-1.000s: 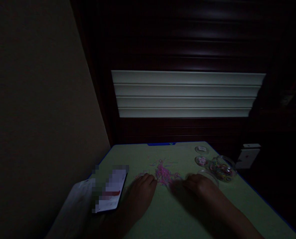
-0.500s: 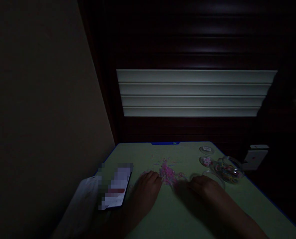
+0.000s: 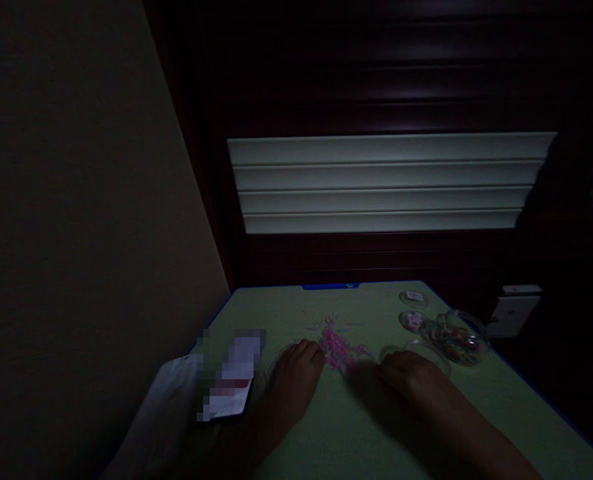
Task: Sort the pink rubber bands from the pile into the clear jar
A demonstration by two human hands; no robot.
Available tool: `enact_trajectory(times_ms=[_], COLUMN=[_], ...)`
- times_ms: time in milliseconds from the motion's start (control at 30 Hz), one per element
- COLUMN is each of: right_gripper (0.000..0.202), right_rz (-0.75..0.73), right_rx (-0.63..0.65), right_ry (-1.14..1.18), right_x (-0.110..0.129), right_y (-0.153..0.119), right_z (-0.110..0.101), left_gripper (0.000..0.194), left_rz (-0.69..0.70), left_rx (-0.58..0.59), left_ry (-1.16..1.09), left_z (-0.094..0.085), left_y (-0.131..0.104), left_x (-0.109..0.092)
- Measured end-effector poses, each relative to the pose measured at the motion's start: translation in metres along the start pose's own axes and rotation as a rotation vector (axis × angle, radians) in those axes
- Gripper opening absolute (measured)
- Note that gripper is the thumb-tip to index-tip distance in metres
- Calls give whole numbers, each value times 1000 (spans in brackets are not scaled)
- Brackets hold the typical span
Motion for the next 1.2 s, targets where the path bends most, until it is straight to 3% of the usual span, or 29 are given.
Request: enact_trajectory(times_ms=[367,667,1200], right_gripper=[15,16,14], right_rz=[10,12,53], right_rx=[4,-7,20], right_ry=[39,13,39], right_x=[6,2,1], right_y=[2,2,3], right_z=[-9,-2,-2], left_gripper=[24,22,20], left_rz=[-3,19,282], left_rx=[-19,-52,-314], left_ry=[34,20,-199], left_z=[2,-3,-24], left_y=[0,-2,-11], left_x=[1,2,-20])
Point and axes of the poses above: each hand's wrist, its own y-axis towards the middle knuckle, its own z-axis out of the palm, x = y × z, the point moved 4 cm from there along y, towards the middle knuckle, and after that the axes turned 8 degrees about -x, right-handed, at the moved point
